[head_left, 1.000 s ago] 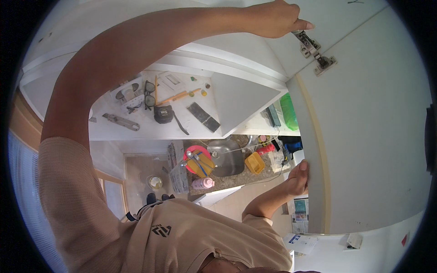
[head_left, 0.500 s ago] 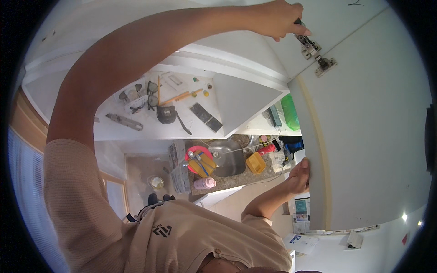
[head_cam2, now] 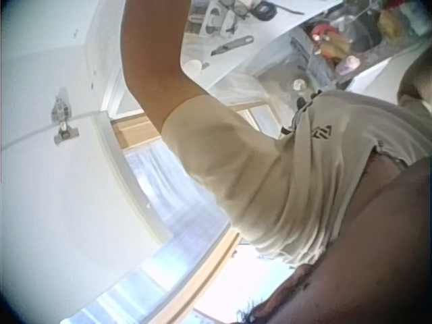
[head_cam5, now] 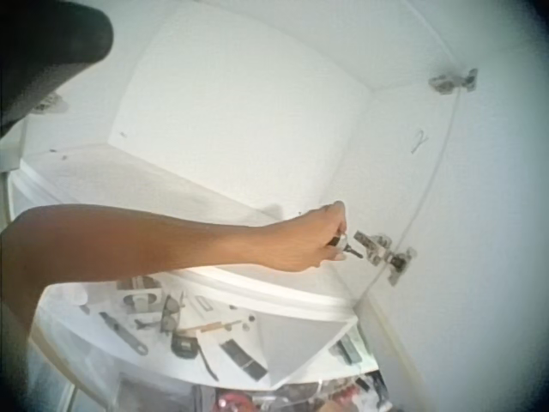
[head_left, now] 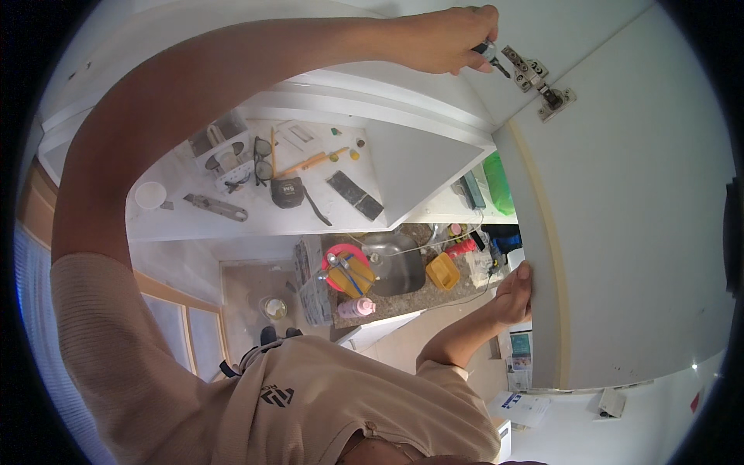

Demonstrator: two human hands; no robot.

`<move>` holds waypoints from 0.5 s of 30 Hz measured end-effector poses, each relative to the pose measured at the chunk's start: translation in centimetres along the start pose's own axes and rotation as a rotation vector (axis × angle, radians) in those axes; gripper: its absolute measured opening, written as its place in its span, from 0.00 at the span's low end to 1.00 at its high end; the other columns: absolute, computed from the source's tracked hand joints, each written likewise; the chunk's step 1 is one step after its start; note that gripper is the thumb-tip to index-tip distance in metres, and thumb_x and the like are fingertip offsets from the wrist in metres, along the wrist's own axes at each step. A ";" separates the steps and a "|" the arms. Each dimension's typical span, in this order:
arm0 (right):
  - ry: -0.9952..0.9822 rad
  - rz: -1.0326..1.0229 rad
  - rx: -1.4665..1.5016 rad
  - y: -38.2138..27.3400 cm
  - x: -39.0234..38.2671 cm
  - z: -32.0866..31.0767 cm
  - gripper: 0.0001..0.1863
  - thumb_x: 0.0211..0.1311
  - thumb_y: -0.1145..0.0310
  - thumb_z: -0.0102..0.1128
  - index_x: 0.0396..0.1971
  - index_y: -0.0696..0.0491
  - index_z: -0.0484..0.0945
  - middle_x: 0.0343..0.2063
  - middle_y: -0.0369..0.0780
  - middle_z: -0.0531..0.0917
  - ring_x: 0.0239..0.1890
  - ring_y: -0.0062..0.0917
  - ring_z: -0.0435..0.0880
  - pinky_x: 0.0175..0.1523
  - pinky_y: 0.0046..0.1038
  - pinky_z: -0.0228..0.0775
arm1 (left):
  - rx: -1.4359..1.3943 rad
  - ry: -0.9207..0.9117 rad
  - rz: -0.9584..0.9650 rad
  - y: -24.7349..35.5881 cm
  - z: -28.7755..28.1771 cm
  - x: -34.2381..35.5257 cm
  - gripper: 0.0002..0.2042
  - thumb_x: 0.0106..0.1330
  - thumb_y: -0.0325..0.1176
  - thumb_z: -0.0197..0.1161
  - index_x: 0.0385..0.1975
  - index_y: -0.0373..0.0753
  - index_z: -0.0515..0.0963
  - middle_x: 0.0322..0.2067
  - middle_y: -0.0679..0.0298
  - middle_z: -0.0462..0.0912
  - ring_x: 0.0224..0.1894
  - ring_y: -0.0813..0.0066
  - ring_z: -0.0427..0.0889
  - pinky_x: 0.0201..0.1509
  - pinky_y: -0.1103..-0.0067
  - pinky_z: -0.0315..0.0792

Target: The person uses a screwdriver to tighten screws on the hinges of a white kitchen cabinet door. They repeatedly open and close the door to test the alignment and functionality of the hinges while making adjustments.

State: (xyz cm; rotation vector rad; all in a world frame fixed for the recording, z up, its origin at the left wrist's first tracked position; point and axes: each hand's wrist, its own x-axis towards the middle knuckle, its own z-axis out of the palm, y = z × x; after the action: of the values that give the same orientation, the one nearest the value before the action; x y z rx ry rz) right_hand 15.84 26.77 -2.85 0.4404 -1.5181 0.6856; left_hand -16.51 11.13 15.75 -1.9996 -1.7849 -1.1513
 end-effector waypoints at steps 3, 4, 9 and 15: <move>-0.023 0.005 0.057 -0.4 0.2 0.3 0.23 0.60 0.93 0.49 0.55 0.64 0.77 0.51 0.46 0.82 0.44 0.25 0.78 0.45 0.27 0.73 | 0.014 0.044 0.064 0.4 0.8 0.8 0.15 0.72 0.31 0.64 0.45 0.28 0.66 0.37 0.43 0.76 0.40 0.53 0.78 0.46 0.65 0.73; -0.021 0.013 0.065 -0.5 0.3 0.5 0.23 0.60 0.93 0.49 0.55 0.64 0.77 0.52 0.46 0.82 0.44 0.25 0.78 0.46 0.26 0.73 | 0.042 0.064 0.112 0.2 1.1 1.1 0.15 0.72 0.31 0.63 0.45 0.28 0.66 0.37 0.44 0.76 0.40 0.53 0.78 0.45 0.64 0.73; 0.033 0.033 0.028 -0.6 0.1 1.0 0.22 0.60 0.92 0.50 0.53 0.62 0.78 0.49 0.44 0.81 0.41 0.23 0.75 0.46 0.25 0.72 | 0.066 0.027 0.105 0.0 0.9 1.0 0.14 0.72 0.29 0.62 0.44 0.27 0.65 0.36 0.44 0.75 0.36 0.53 0.78 0.44 0.63 0.73; 0.040 0.006 -0.042 -0.4 0.1 0.9 0.21 0.58 0.91 0.51 0.51 0.61 0.77 0.45 0.41 0.80 0.39 0.22 0.73 0.46 0.25 0.70 | 0.155 -0.021 0.082 1.0 0.6 0.8 0.11 0.72 0.26 0.59 0.42 0.25 0.66 0.35 0.43 0.75 0.38 0.50 0.80 0.43 0.66 0.75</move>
State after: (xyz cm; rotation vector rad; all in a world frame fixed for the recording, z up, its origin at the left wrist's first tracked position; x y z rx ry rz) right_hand 15.41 25.85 -2.61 0.3888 -1.4942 0.6627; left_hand -15.41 11.89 16.23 -1.9812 -1.7269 -0.9416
